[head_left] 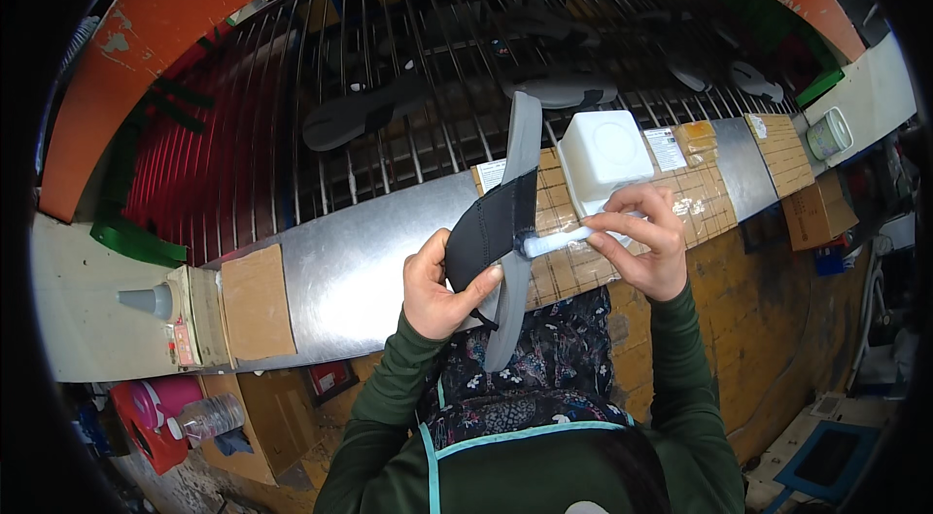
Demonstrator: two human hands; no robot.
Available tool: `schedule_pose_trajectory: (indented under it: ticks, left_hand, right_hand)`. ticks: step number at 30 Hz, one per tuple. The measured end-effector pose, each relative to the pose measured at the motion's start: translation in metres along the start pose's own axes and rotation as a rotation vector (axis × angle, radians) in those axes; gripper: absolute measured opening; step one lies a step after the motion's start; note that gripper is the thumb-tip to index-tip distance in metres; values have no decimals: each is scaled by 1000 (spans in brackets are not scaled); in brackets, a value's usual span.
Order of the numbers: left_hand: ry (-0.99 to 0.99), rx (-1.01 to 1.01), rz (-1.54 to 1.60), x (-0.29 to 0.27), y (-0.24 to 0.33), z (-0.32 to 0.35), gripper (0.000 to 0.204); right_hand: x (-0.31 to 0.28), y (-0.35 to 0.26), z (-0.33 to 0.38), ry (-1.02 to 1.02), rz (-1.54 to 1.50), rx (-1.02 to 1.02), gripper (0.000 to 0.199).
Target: The person paints the sole of a gray slipper with a white substance using a small brush. They repeatedly dip the brush into a white container and apply the substance to the slipper's sole, then place the slipper on a drying rack.
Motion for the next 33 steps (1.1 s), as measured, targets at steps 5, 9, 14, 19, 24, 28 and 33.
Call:
schedule_pose_trajectory:
  ticks: [5, 9, 14, 19, 24, 28, 33]
  left_hand:
    - [-1, -24, 19, 0, 0, -1, 27]
    - [-18, -35, 59, 0, -1, -3, 26]
    - [-5, -66, 160, 2, -3, -5, 26]
    - [36, -49, 189, 2, -1, -8, 26]
    - [59, -10, 199, 0, 1, -12, 26]
    - [72, -4, 211, 1, 2, -13, 27]
    - [88, 18, 219, 1, 4, -16, 27]
  right_hand:
    - [3, 2, 0, -10, -50, 28, 21]
    - [4, 2, 1, -52, -44, 30, 20]
    - [5, 1, 3, -50, -52, 28, 21]
    - [5, 1, 3, 1, -72, 26, 21]
    - [5, 1, 6, 2, -86, 42, 22]
    - [4, 0, 7, 21, -81, 33, 24]
    - [5, 0, 10, 15, -88, 49, 24]
Point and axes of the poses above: each hand's wrist, its own z-axis away from the middle knuckle, its own x-axis out of the palm, y = z × x, the point moved 10 cm from there along -z, towards the middle knuckle, and after that the axes turned 11 degrees about y, right-handed, at the moved point
